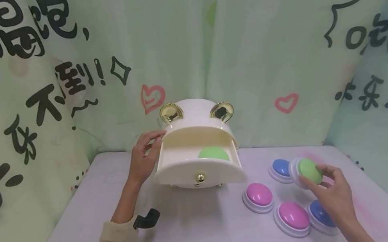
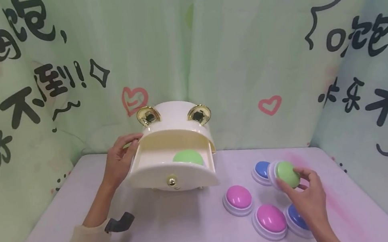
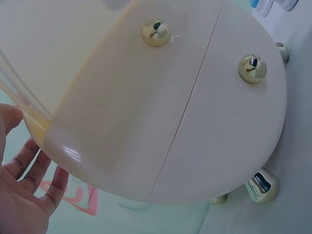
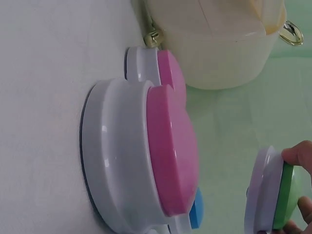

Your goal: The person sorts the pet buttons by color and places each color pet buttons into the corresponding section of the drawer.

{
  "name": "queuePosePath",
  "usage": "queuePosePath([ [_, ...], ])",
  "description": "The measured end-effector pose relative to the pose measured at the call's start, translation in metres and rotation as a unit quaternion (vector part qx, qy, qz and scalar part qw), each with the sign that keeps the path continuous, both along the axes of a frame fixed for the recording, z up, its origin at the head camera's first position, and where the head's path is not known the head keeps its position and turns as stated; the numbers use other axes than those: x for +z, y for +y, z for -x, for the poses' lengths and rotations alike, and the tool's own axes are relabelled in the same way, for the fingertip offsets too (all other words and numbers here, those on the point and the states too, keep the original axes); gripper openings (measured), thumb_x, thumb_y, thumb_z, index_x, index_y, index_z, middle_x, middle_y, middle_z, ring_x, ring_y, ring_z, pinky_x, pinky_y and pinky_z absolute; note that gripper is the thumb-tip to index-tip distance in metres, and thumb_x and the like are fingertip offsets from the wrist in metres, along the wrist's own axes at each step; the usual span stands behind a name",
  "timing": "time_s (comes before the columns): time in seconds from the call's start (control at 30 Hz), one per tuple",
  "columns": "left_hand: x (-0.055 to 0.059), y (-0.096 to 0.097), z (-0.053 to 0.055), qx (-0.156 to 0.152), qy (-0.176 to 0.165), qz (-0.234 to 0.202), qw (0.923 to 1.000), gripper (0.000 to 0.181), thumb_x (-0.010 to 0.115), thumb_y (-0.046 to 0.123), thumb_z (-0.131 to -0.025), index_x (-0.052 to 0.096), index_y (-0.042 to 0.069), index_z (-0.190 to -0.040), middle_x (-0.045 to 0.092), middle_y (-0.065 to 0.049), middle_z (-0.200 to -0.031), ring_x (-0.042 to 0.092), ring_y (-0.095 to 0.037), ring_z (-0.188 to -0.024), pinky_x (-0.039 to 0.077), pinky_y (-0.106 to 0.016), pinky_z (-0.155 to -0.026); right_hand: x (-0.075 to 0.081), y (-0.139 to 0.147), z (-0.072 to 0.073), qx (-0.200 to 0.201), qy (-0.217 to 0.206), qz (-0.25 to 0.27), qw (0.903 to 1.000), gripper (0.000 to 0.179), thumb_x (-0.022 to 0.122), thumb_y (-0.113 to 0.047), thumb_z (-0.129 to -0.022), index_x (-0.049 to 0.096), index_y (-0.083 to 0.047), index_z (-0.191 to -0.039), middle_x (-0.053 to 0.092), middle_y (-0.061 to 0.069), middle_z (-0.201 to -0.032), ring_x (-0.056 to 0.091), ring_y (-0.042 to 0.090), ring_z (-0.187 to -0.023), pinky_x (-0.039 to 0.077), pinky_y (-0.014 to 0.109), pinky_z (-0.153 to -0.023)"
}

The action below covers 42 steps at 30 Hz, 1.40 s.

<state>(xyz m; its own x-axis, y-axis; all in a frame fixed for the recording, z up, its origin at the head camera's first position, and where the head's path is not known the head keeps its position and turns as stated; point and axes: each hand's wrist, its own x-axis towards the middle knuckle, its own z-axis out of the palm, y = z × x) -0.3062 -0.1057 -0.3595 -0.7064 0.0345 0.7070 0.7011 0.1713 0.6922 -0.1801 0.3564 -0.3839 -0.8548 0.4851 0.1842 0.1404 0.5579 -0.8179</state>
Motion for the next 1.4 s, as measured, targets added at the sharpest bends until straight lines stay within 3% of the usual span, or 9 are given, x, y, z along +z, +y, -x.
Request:
queuePosePath([
  [0.1,0.002,0.001,0.0,-0.003,0.005,-0.001,1.0,0.025,0.058,0.008,-0.104,0.071,0.006,-0.125,0.066,-0.012,-0.124,0.057,-0.01,-0.116,0.05,-0.027,-0.093,0.003,-0.003,0.0,0.0,0.016,0.004,0.9999,0.081,0.078,-0.039,-0.091,0.038,0.001,-0.149,0.044,0.023,-0.152,0.05,0.038,-0.128,0.041,0.002,-0.074],
  [0.3,0.004,0.001,0.0,-0.003,0.007,-0.002,1.0,0.024,0.058,0.008,-0.104,0.071,0.005,-0.124,0.066,-0.013,-0.122,0.057,-0.011,-0.115,0.05,-0.022,-0.093,0.006,-0.012,-0.001,-0.004,0.041,0.018,0.999,0.072,0.081,-0.033,-0.09,0.044,-0.004,-0.144,0.048,0.01,-0.143,0.051,0.006,-0.107,0.045,0.003,-0.076],
  [0.4,0.005,0.001,0.0,-0.004,0.006,-0.002,1.0,0.024,0.058,0.008,-0.104,0.071,0.005,-0.125,0.066,-0.012,-0.122,0.057,-0.011,-0.115,0.049,-0.023,-0.093,0.007,-0.016,-0.002,-0.008,0.045,0.022,0.9987,0.071,0.082,-0.031,-0.089,0.045,-0.005,-0.144,0.048,0.006,-0.141,0.049,-0.001,-0.1,0.047,0.004,-0.074],
  [0.83,0.004,0.002,-0.001,0.0,0.008,0.001,1.0,0.024,0.058,0.007,-0.104,0.071,0.005,-0.124,0.066,-0.013,-0.122,0.057,-0.011,-0.115,0.05,-0.022,-0.093,0.018,-0.032,-0.003,0.002,0.057,0.031,0.9979,0.07,0.082,-0.032,-0.089,0.046,-0.009,-0.145,0.048,0.003,-0.143,0.051,0.014,-0.118,0.046,0.003,-0.079],
  [1.4,0.001,0.001,-0.001,-0.003,-0.001,-0.006,1.0,0.024,0.058,0.007,-0.104,0.071,0.004,-0.123,0.066,-0.013,-0.122,0.057,-0.008,-0.113,0.049,-0.022,-0.092,0.035,-0.051,-0.005,0.027,0.104,0.038,0.9935,0.061,0.083,-0.021,-0.088,0.051,-0.012,-0.139,0.052,-0.008,-0.135,0.048,0.005,-0.122,0.044,0.005,-0.09],
])
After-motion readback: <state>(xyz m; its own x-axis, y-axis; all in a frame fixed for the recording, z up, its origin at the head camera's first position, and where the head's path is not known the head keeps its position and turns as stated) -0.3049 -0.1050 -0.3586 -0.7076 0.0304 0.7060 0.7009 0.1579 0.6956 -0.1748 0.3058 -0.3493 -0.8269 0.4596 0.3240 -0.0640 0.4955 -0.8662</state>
